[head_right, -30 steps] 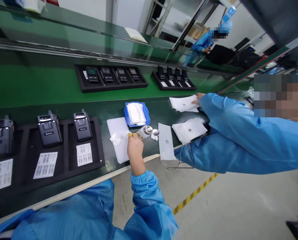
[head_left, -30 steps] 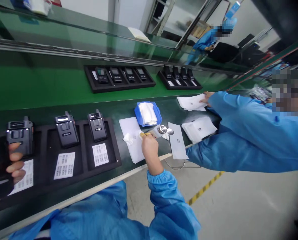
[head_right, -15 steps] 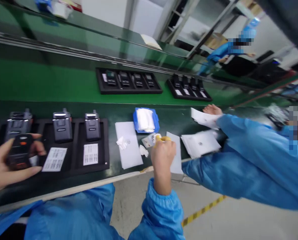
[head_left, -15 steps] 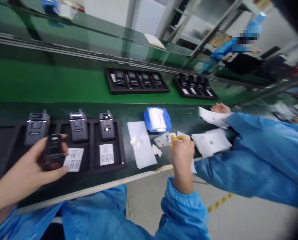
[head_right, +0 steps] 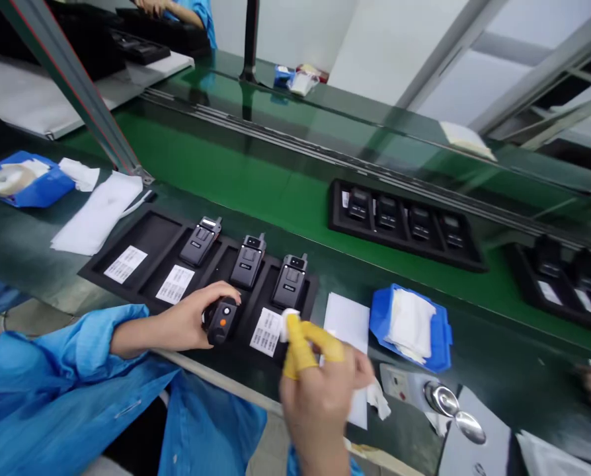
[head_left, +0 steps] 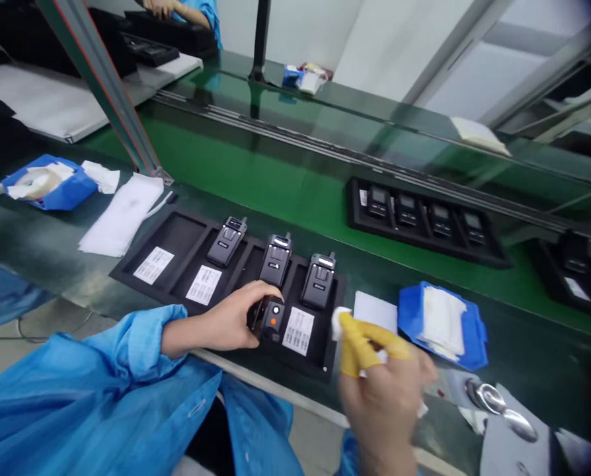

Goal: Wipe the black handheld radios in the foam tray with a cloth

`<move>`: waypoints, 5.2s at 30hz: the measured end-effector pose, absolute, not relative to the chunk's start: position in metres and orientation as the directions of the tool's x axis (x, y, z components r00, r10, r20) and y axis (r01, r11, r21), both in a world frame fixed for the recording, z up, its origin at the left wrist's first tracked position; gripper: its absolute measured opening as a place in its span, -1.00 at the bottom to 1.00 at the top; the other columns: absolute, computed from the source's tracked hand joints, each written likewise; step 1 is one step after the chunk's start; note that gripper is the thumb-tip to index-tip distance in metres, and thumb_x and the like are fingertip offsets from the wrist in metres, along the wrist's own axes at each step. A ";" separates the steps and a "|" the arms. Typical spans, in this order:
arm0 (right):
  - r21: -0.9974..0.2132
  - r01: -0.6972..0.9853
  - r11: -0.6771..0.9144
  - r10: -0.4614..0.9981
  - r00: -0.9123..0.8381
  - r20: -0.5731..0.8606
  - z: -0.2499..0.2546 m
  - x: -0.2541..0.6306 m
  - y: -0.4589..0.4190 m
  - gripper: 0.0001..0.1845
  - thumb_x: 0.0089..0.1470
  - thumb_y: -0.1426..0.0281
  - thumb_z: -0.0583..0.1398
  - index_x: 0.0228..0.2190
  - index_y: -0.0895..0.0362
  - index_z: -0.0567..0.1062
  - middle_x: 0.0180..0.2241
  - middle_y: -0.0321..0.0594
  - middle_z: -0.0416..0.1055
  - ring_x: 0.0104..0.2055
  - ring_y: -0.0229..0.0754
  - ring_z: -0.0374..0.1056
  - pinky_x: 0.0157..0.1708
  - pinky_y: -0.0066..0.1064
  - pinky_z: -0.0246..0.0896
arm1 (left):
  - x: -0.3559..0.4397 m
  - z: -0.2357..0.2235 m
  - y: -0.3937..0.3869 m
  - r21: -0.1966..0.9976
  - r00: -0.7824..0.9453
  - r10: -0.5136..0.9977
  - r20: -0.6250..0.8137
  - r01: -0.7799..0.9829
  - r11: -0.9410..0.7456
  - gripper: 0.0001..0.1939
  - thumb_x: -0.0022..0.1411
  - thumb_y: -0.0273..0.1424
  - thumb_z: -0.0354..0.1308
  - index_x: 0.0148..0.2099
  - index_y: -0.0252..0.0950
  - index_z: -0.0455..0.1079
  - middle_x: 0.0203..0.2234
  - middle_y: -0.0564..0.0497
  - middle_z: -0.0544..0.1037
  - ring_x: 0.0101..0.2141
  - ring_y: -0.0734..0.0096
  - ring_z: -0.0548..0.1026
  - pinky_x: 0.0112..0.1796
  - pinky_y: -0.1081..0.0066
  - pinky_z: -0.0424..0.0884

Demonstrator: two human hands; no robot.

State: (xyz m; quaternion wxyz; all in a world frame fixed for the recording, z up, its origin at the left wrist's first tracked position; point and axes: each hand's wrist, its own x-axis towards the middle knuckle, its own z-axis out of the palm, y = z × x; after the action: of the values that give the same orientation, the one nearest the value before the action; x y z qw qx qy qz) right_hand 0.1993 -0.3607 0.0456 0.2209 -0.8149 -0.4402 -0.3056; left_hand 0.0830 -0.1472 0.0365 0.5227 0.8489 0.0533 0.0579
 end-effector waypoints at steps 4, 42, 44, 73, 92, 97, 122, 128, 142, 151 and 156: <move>-0.164 0.930 -0.330 0.618 0.343 0.708 0.047 0.166 -0.313 -0.63 -0.03 0.64 0.06 -0.23 0.03 0.45 -0.31 -0.23 0.40 -0.29 -0.23 0.26 -0.13 -0.21 -0.01 | 0.076 0.035 -0.143 0.900 0.988 0.150 0.048 0.022 -0.436 -0.38 -0.23 -0.65 0.15 -0.03 -0.25 0.22 -0.12 -0.02 0.34 -0.11 0.26 0.38 -0.06 0.30 0.32; -0.115 0.957 -0.267 0.701 0.275 0.658 0.045 0.139 -0.292 -0.63 0.00 0.64 0.02 -0.27 0.05 0.48 -0.34 -0.31 0.45 -0.26 -0.29 0.29 -0.03 -0.21 -0.14 | 0.043 0.016 -0.130 0.957 0.994 0.086 0.067 -0.040 -0.288 -0.40 -0.21 -0.56 0.24 -0.03 -0.28 0.22 -0.17 -0.02 0.37 -0.19 0.30 0.40 -0.13 0.31 0.34; -0.165 0.965 -0.205 0.722 0.263 0.640 0.045 0.138 -0.290 -0.63 -0.03 0.65 0.02 -0.31 0.05 0.49 -0.35 -0.33 0.44 -0.26 -0.30 0.28 -0.03 -0.21 -0.15 | 0.044 0.016 -0.130 0.955 0.995 0.078 0.067 -0.041 -0.293 -0.38 -0.22 -0.57 0.25 -0.03 -0.28 0.22 -0.18 -0.02 0.37 -0.19 0.29 0.40 -0.14 0.31 0.34; -0.107 0.933 -0.345 0.660 0.322 0.679 0.042 0.135 -0.287 -0.68 0.03 0.64 0.03 -0.37 0.06 0.49 -0.33 -0.29 0.45 -0.30 -0.32 0.29 -0.09 -0.23 -0.11 | 0.040 0.015 -0.127 0.951 0.995 0.060 0.081 -0.060 -0.303 -0.40 -0.17 -0.53 0.26 -0.01 -0.27 0.22 -0.17 -0.02 0.37 -0.19 0.30 0.40 -0.14 0.30 0.37; -0.204 0.864 -0.460 0.547 0.457 0.702 0.035 0.122 -0.288 -0.72 0.00 0.64 0.11 -0.37 0.05 0.51 -0.36 -0.29 0.45 -0.35 -0.31 0.28 -0.16 -0.21 -0.09 | 0.038 0.015 -0.129 0.945 0.993 0.068 0.091 -0.065 -0.320 -0.43 -0.16 -0.52 0.25 -0.04 -0.26 0.21 -0.18 -0.03 0.36 -0.20 0.29 0.39 -0.14 0.29 0.36; -0.212 0.925 -0.317 0.629 0.372 0.683 0.035 0.113 -0.293 -0.63 0.03 0.65 0.04 -0.33 -0.01 0.52 -0.36 -0.33 0.43 -0.28 -0.30 0.29 -0.10 -0.20 -0.10 | 0.037 0.017 -0.130 0.944 0.994 0.086 0.072 -0.040 -0.328 -0.43 -0.17 -0.56 0.26 -0.05 -0.26 0.21 -0.20 -0.02 0.36 -0.21 0.30 0.40 -0.16 0.32 0.36; -0.241 0.882 -0.404 0.605 0.455 0.653 0.013 0.130 -0.296 -0.75 -0.01 0.60 0.10 -0.36 0.06 0.48 -0.35 -0.28 0.41 -0.36 -0.31 0.22 -0.20 -0.25 -0.08 | 0.036 0.019 -0.131 0.947 0.991 0.083 0.106 -0.075 -0.312 -0.50 -0.11 -0.50 0.23 -0.06 -0.25 0.23 -0.21 -0.04 0.37 -0.21 0.29 0.39 -0.16 0.29 0.36; -0.283 0.876 -0.390 0.596 0.475 0.648 -0.011 0.144 -0.306 -0.78 0.02 0.59 0.12 -0.35 0.09 0.49 -0.32 -0.23 0.39 -0.36 -0.28 0.23 -0.21 -0.26 0.00 | 0.030 0.024 -0.123 0.935 0.980 0.121 0.159 -0.110 -0.338 -0.50 -0.10 -0.49 0.24 -0.06 -0.25 0.21 -0.21 -0.06 0.36 -0.21 0.27 0.39 -0.16 0.29 0.36; -0.324 0.894 -0.311 0.482 0.442 0.757 -0.034 0.137 -0.294 -0.90 0.04 0.54 0.20 -0.42 0.13 0.52 -0.39 -0.23 0.44 -0.39 -0.25 0.34 -0.27 -0.31 0.10 | 0.063 0.039 0.027 0.256 0.633 0.772 -0.052 0.756 -0.603 -0.37 0.04 -0.13 0.20 0.05 -0.42 0.20 -0.20 -0.22 0.46 -0.24 0.06 0.48 -0.21 0.25 0.37; -0.338 0.888 -0.310 0.509 0.456 0.730 -0.028 0.138 -0.303 -0.89 0.03 0.57 0.20 -0.39 0.15 0.49 -0.34 -0.19 0.45 -0.31 -0.21 0.38 -0.21 -0.25 0.16 | 0.076 0.028 0.013 0.137 0.676 0.736 0.030 0.727 -0.673 -0.34 0.20 -0.17 0.13 0.19 -0.48 0.08 0.02 -0.35 0.24 0.04 -0.12 0.25 -0.01 0.15 0.22; -0.351 0.893 -0.281 0.533 0.449 0.717 -0.016 0.137 -0.295 -0.85 0.04 0.59 0.18 -0.33 0.14 0.48 -0.33 -0.20 0.44 -0.31 -0.24 0.36 -0.22 -0.26 0.16 | 0.104 0.022 -0.040 0.181 0.773 0.634 -0.024 0.627 -0.758 -0.14 0.18 0.00 0.09 0.33 -0.36 -0.11 -0.05 -0.28 0.33 -0.08 0.00 0.40 -0.11 0.24 0.30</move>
State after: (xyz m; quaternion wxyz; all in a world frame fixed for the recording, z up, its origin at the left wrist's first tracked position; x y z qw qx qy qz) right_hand 0.1366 -0.2954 -0.0162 0.3763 -0.7636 -0.4669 -0.2394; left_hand 0.1040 -0.0397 0.0222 0.0894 0.9373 0.3364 0.0193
